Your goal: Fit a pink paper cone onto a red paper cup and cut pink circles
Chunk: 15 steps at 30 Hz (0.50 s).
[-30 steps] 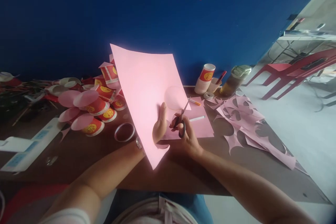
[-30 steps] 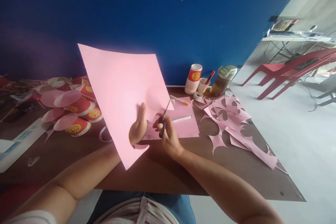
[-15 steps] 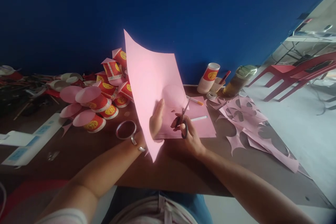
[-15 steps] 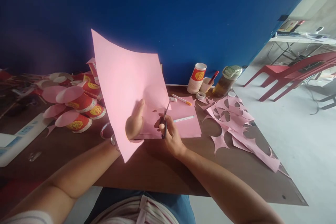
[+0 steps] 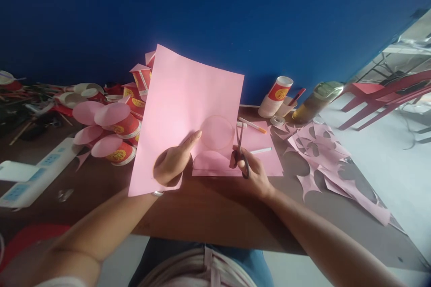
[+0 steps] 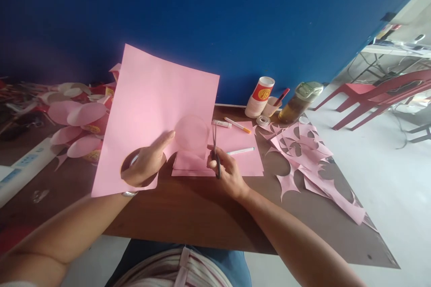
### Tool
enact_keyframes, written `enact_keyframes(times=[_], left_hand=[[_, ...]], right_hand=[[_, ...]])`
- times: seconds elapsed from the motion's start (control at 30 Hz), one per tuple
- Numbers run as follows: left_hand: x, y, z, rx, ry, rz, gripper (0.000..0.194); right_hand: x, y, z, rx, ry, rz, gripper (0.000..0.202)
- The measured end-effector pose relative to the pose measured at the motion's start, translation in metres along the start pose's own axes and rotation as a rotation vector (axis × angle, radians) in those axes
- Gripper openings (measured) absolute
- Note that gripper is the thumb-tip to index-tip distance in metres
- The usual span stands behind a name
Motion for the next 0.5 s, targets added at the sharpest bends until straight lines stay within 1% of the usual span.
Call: enact_keyframes(times=[0.1, 0.17, 0.27, 0.33, 0.4, 0.5], left_hand=[[-0.004, 0.002, -0.009, 0.070, 0.007, -0.127, 0.063], [-0.004, 0.004, -0.013, 0.096, -0.012, -0.167, 0.066], [-0.006, 0.009, -0.012, 0.093, -0.015, -0.235, 0.071], [-0.007, 0.012, -0.010, 0.121, 0.009, -0.280, 0.071], [-0.008, 0.013, -0.007, 0.174, 0.059, -0.287, 0.068], [-0.007, 0.013, -0.001, 0.291, 0.133, -0.241, 0.065]], right_hand=[[-0.005, 0.002, 0.001, -0.023, 0.013, -0.041, 0.057], [-0.007, 0.003, 0.001, -0.041, 0.033, -0.060, 0.058], [-0.010, 0.003, 0.000, -0.052, 0.057, -0.081, 0.059], [-0.010, 0.003, -0.001, -0.047, 0.063, -0.087, 0.059], [-0.011, 0.003, -0.002, -0.040, 0.060, -0.088, 0.059], [-0.011, 0.003, -0.003, -0.038, 0.060, -0.084, 0.059]])
Point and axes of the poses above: each hand's wrist, its own y-axis away from the middle knuckle, its own x-axis out of the back of the hand, z = x × y, the point moved 5 cm from there along -y, towards the middle knuckle, and after that the axes turned 5 degrees about -y, right-handed, at the moved point
